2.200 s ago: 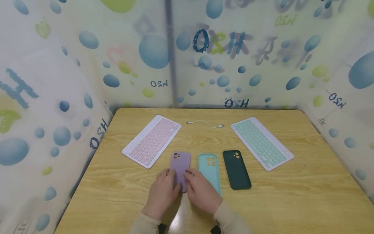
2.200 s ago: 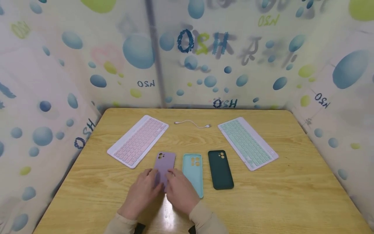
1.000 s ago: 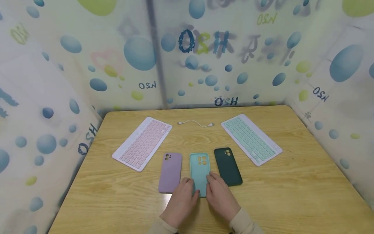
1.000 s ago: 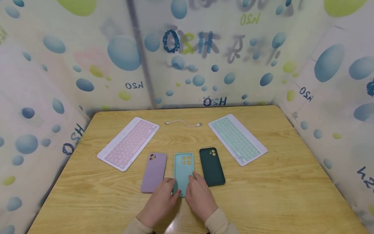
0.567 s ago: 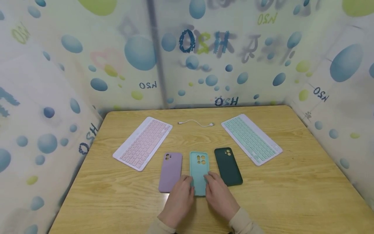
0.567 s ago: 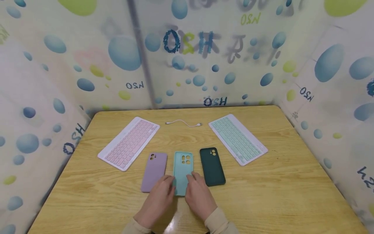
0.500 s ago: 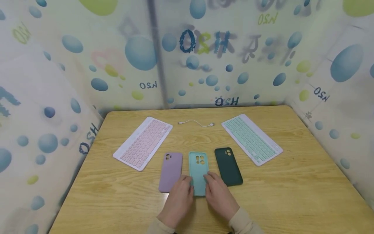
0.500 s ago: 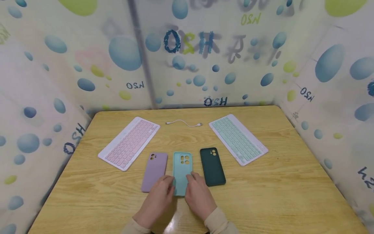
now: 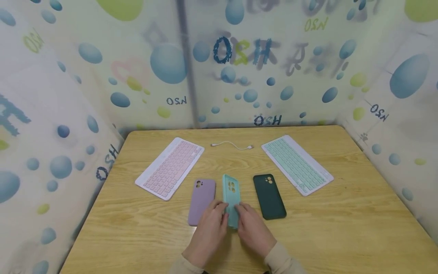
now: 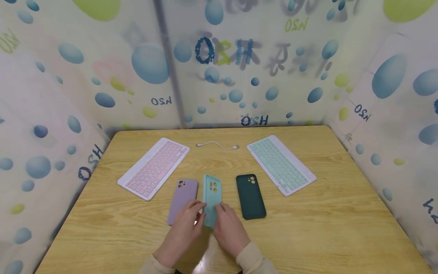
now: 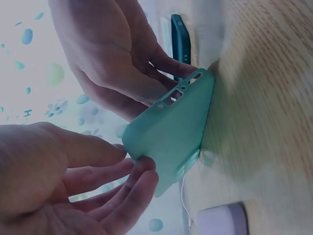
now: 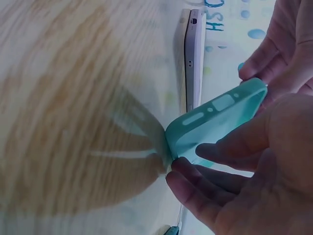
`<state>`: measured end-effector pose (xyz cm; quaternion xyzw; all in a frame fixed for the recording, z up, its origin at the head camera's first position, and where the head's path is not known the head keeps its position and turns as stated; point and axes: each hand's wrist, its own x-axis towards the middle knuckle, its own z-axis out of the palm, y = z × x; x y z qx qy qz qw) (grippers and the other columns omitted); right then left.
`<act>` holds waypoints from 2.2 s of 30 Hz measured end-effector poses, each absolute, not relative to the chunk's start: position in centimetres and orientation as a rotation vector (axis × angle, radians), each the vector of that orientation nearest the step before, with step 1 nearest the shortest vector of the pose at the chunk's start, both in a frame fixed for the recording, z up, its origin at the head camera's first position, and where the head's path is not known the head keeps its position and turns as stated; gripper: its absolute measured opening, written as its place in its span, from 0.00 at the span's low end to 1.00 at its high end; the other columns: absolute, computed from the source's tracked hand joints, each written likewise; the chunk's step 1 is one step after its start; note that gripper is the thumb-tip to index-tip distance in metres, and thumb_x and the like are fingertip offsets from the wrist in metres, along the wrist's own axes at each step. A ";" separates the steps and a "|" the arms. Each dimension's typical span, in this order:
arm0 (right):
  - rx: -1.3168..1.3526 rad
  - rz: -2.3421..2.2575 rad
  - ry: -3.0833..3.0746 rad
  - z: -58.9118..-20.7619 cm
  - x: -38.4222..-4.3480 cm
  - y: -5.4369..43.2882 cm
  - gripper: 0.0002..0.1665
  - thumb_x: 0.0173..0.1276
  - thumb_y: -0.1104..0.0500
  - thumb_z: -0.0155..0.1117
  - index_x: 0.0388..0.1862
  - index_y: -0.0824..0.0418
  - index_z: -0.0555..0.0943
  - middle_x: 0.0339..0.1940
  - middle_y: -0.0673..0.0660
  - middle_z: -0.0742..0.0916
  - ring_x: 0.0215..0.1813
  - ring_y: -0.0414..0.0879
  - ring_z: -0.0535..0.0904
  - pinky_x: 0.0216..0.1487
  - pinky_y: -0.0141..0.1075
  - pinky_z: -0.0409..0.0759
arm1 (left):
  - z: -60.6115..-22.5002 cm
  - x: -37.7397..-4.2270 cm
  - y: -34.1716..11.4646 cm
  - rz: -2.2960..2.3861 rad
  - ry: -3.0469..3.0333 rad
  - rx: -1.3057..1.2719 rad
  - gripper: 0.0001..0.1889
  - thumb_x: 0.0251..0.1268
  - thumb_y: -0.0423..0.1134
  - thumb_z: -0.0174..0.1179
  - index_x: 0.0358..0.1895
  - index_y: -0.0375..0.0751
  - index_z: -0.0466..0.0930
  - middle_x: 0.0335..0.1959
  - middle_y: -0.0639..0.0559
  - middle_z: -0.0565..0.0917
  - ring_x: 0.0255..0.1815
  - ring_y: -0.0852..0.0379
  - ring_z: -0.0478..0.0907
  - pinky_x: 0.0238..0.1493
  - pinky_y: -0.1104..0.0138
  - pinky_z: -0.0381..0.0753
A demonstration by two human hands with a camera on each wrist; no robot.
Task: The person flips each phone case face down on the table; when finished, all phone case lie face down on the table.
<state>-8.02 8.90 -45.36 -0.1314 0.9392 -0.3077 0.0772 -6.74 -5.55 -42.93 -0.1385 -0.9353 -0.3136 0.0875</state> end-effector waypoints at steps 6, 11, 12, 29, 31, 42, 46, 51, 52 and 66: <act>-0.380 -0.940 2.751 -45.5 -8.2 8.5 0.25 0.66 0.71 0.51 0.62 0.73 0.73 0.60 0.71 0.80 0.61 0.63 0.78 0.60 0.55 0.78 | -42.7 -6.8 -5.6 -1.006 -2.756 -0.436 0.12 0.59 0.27 0.65 0.47 0.28 0.83 0.44 0.42 0.83 0.33 0.57 0.82 0.33 0.72 0.83; -0.396 -0.995 2.730 -45.7 -8.4 8.1 0.25 0.67 0.70 0.52 0.64 0.71 0.73 0.58 0.68 0.81 0.59 0.61 0.79 0.59 0.54 0.79 | -42.4 -6.9 -5.6 -1.045 -2.778 -0.421 0.13 0.60 0.28 0.65 0.48 0.28 0.82 0.46 0.42 0.83 0.35 0.57 0.83 0.34 0.74 0.83; -0.406 -1.002 2.733 -45.8 -8.4 8.1 0.25 0.67 0.70 0.52 0.63 0.71 0.73 0.57 0.68 0.81 0.59 0.61 0.79 0.58 0.54 0.79 | -42.4 -6.9 -5.6 -1.054 -2.779 -0.421 0.13 0.60 0.28 0.65 0.48 0.28 0.82 0.47 0.42 0.83 0.35 0.57 0.83 0.34 0.74 0.83; -0.498 -0.917 2.839 -46.2 -8.3 8.0 0.16 0.66 0.68 0.54 0.51 0.63 0.80 0.38 0.54 0.87 0.33 0.43 0.75 0.35 0.39 0.74 | -42.1 -6.8 -5.4 -1.105 -2.750 -0.441 0.13 0.61 0.28 0.65 0.49 0.28 0.81 0.48 0.41 0.81 0.35 0.56 0.84 0.32 0.75 0.82; -0.504 -0.926 2.835 -46.3 -8.2 8.0 0.15 0.66 0.67 0.55 0.50 0.62 0.80 0.37 0.54 0.87 0.32 0.42 0.73 0.34 0.36 0.71 | -42.1 -6.8 -5.4 -1.106 -2.763 -0.439 0.14 0.62 0.29 0.65 0.50 0.29 0.81 0.49 0.41 0.81 0.35 0.56 0.84 0.32 0.76 0.82; -0.450 -1.050 2.936 -45.5 -7.9 9.0 0.21 0.67 0.74 0.49 0.57 0.68 0.76 0.52 0.63 0.85 0.52 0.54 0.82 0.53 0.50 0.81 | -42.3 -6.9 -5.0 -1.127 -2.768 -0.424 0.13 0.62 0.30 0.65 0.49 0.32 0.81 0.45 0.43 0.83 0.34 0.57 0.82 0.31 0.75 0.81; -0.445 -1.135 3.014 -44.9 -7.7 9.2 0.25 0.65 0.77 0.46 0.60 0.70 0.74 0.60 0.65 0.80 0.52 0.52 0.81 0.55 0.46 0.82 | -42.3 -6.9 -4.8 -1.117 -2.798 -0.406 0.14 0.62 0.30 0.65 0.51 0.32 0.80 0.46 0.42 0.83 0.34 0.57 0.82 0.30 0.75 0.80; -0.530 -1.332 3.001 -44.7 -7.5 9.2 0.31 0.60 0.81 0.46 0.60 0.67 0.77 0.62 0.61 0.80 0.46 0.45 0.82 0.48 0.38 0.83 | -42.4 -7.1 -4.7 -1.160 -2.823 -0.387 0.17 0.63 0.31 0.64 0.54 0.30 0.77 0.46 0.38 0.84 0.34 0.55 0.84 0.29 0.75 0.80; -0.544 -1.352 2.998 -44.7 -7.4 9.1 0.31 0.59 0.81 0.46 0.59 0.66 0.78 0.62 0.60 0.81 0.46 0.44 0.81 0.47 0.36 0.83 | -42.4 -7.1 -4.7 -1.168 -2.822 -0.388 0.17 0.63 0.31 0.64 0.54 0.30 0.77 0.45 0.38 0.84 0.34 0.55 0.84 0.28 0.75 0.80; -0.524 -1.358 3.030 -44.8 -7.2 9.3 0.26 0.61 0.79 0.47 0.55 0.72 0.81 0.60 0.64 0.82 0.58 0.51 0.82 0.56 0.42 0.83 | -44.0 -7.1 -4.4 -1.102 -2.971 -0.304 0.28 0.72 0.56 0.54 0.53 0.29 0.78 0.40 0.41 0.86 0.37 0.54 0.82 0.34 0.60 0.83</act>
